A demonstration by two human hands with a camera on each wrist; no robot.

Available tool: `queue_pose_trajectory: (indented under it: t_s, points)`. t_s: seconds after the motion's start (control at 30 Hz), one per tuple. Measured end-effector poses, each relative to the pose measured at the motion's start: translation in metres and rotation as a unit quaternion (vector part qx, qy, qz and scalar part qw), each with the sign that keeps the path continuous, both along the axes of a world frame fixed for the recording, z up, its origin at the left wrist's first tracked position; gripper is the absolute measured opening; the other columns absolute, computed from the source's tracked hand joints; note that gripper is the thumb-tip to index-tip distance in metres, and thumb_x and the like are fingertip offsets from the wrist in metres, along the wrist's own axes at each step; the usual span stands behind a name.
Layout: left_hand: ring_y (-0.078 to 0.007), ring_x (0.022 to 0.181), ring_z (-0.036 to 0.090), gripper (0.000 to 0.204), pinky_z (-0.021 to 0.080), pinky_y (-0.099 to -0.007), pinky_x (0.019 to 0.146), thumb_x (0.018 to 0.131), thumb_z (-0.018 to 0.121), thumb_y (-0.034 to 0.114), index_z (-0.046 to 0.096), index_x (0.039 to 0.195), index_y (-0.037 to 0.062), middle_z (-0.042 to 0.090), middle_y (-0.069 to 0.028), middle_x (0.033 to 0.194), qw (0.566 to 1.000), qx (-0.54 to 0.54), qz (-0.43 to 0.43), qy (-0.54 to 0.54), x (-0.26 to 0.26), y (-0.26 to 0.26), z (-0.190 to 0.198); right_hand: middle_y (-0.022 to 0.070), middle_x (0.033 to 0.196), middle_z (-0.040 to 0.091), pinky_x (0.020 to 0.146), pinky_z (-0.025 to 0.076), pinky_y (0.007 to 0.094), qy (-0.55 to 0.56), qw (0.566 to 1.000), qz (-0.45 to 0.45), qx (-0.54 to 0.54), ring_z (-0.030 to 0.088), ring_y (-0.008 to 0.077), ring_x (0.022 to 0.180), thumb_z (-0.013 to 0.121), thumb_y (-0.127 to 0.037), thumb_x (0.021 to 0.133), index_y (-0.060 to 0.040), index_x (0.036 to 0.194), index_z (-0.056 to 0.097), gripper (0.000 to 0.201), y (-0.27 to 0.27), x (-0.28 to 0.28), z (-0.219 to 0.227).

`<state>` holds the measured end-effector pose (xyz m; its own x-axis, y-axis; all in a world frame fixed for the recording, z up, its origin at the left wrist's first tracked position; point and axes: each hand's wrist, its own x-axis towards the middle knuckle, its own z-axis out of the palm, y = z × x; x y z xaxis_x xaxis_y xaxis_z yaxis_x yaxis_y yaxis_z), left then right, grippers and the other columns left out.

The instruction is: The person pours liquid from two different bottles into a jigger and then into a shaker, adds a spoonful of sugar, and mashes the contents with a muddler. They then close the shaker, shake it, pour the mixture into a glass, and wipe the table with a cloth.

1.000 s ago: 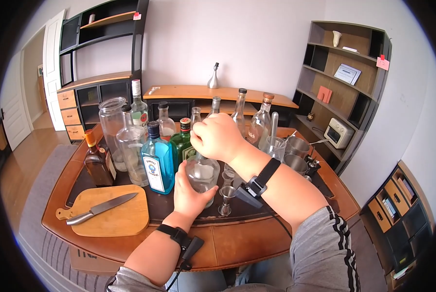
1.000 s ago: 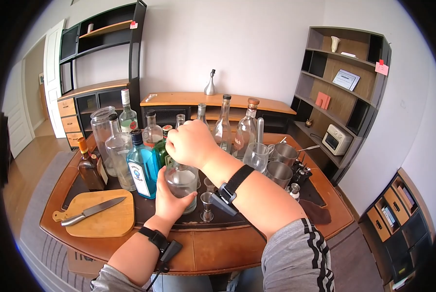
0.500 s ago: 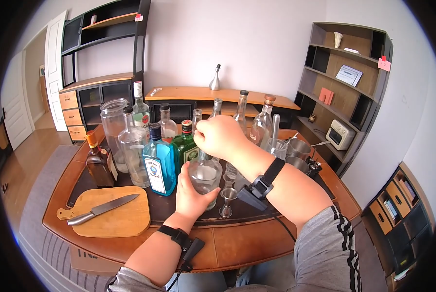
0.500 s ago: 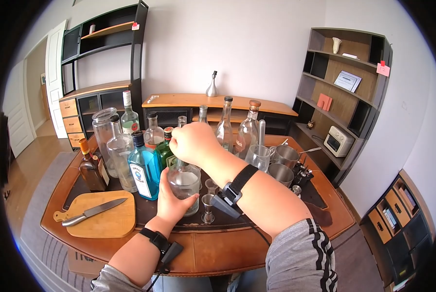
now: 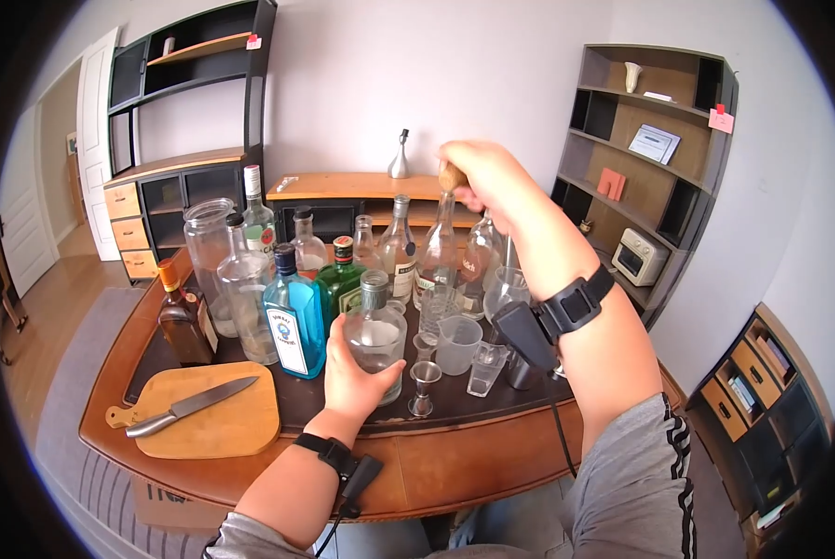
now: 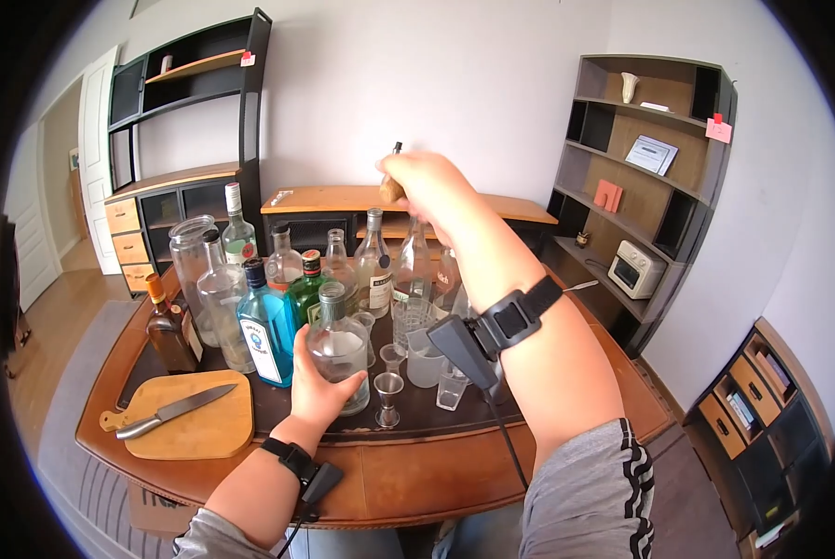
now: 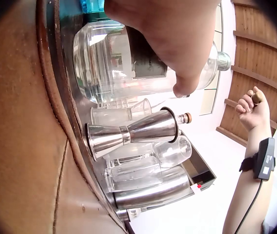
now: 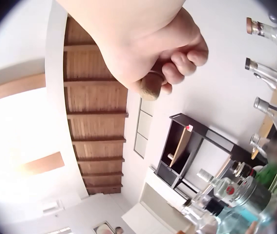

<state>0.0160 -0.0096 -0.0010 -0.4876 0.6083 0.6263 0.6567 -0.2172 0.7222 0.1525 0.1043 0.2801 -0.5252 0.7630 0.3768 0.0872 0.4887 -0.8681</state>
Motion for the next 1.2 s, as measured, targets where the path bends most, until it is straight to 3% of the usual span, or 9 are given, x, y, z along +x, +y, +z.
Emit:
queue_pose_trajectory:
  t_s: [0.17, 0.3, 0.37, 0.4, 0.43, 0.57, 0.7, 0.9, 1.2]
  points:
    - [-0.0384, 0.125, 0.049, 0.113, 0.043, -0.0429, 0.104, 0.062, 0.091, 0.025, 0.02, 0.147, 0.0023, 0.045, -0.0237, 0.135, 1.0, 0.004, -0.009, -0.009, 0.0, -0.001, 0.001, -0.0005, 0.073, 0.056, 0.047, 0.035, 0.0206, -0.016, 0.992, 0.11, -0.067, 0.045, 0.0063, 0.056, 0.055, -0.031, 0.098, -0.009, 0.086, 0.06, 0.025, -0.02, 0.035, -0.029]
    - [-0.0381, 0.125, 0.049, 0.114, 0.043, -0.0428, 0.104, 0.062, 0.091, 0.024, 0.02, 0.148, 0.0023, 0.046, -0.0231, 0.135, 1.0, 0.006, -0.004, -0.003, -0.001, -0.001, 0.0, -0.0016, 0.079, 0.06, 0.06, 0.043, 0.0217, -0.087, 0.98, 0.173, 0.048, 0.055, 0.007, 0.071, 0.059, -0.025, 0.099, -0.0069, 0.103, 0.064, 0.019, -0.036, 0.067, -0.068]
    - [-0.0379, 0.125, 0.049, 0.114, 0.043, -0.0426, 0.104, 0.062, 0.091, 0.024, 0.019, 0.148, 0.0024, 0.046, -0.0228, 0.135, 1.0, 0.005, 0.0, -0.001, 0.0, -0.001, -0.001, 0.0018, 0.085, 0.062, 0.069, 0.047, 0.0276, -0.208, 0.964, 0.137, 0.095, 0.059, 0.0132, 0.078, 0.064, -0.022, 0.095, -0.0053, 0.107, 0.064, 0.021, -0.048, 0.08, -0.086]
    - [-0.0378, 0.124, 0.049, 0.114, 0.043, -0.0426, 0.104, 0.062, 0.091, 0.024, 0.019, 0.148, 0.0024, 0.047, -0.0227, 0.135, 1.0, 0.005, 0.001, 0.001, 0.0, -0.001, 0.0, 0.0073, 0.09, 0.061, 0.075, 0.049, 0.0324, -0.242, 0.93, 0.073, 0.267, 0.061, 0.0207, 0.083, 0.066, -0.024, 0.093, -0.0058, 0.108, 0.063, 0.024, -0.055, 0.086, -0.104]
    - [-0.0378, 0.124, 0.049, 0.114, 0.043, -0.0425, 0.104, 0.062, 0.091, 0.023, 0.019, 0.148, 0.0024, 0.047, -0.0226, 0.135, 1.0, 0.006, 0.003, 0.003, 0.0, -0.001, 0.0, 0.0119, 0.095, 0.06, 0.076, 0.05, 0.0373, -0.29, 0.919, 0.044, 0.263, 0.062, 0.0278, 0.087, 0.068, -0.025, 0.09, -0.0081, 0.108, 0.063, 0.025, -0.058, 0.091, -0.122]
    - [-0.0367, 0.124, 0.051, 0.114, 0.045, -0.0423, 0.103, 0.062, 0.091, 0.02, 0.019, 0.148, 0.0023, 0.048, -0.0218, 0.135, 1.0, 0.007, -0.014, -0.013, 0.001, -0.003, 0.004, 0.0133, 0.097, 0.061, 0.075, 0.05, 0.0437, -0.391, 0.889, 0.092, 0.219, 0.063, 0.0343, 0.088, 0.068, -0.023, 0.085, -0.0087, 0.103, 0.061, 0.024, -0.052, 0.095, -0.186]
    - [-0.0355, 0.124, 0.052, 0.114, 0.045, -0.0419, 0.103, 0.062, 0.091, 0.017, 0.018, 0.149, 0.0041, 0.048, -0.022, 0.136, 0.999, -0.004, -0.036, -0.031, -0.001, -0.004, 0.007, 0.0121, 0.096, 0.059, 0.074, 0.05, 0.0432, -0.373, 0.905, 0.08, 0.188, 0.063, 0.0337, 0.086, 0.066, -0.016, 0.084, -0.0089, 0.098, 0.062, 0.016, -0.046, 0.094, -0.225]
    - [-0.0346, 0.124, 0.052, 0.113, 0.044, -0.042, 0.104, 0.063, 0.09, 0.014, 0.017, 0.149, 0.0069, 0.048, -0.0229, 0.135, 0.997, -0.026, -0.051, -0.048, -0.006, -0.005, 0.007, 0.0111, 0.095, 0.057, 0.076, 0.05, 0.0413, -0.415, 0.881, 0.095, 0.204, 0.062, 0.0318, 0.09, 0.065, -0.013, 0.082, -0.0093, 0.095, 0.065, 0.014, -0.034, 0.098, -0.259]
    - [-0.0306, 0.12, 0.053, 0.114, 0.045, -0.0407, 0.102, 0.064, 0.086, 0.004, 0.014, 0.151, 0.0091, 0.047, -0.0206, 0.133, 0.992, -0.013, -0.082, -0.091, -0.007, -0.003, 0.005, 0.0194, 0.097, 0.056, 0.079, 0.051, 0.0468, -0.319, 0.913, 0.042, 0.251, 0.059, 0.0395, 0.091, 0.056, 0.0, 0.079, -0.0048, 0.091, 0.063, 0.015, -0.038, 0.089, -0.278]
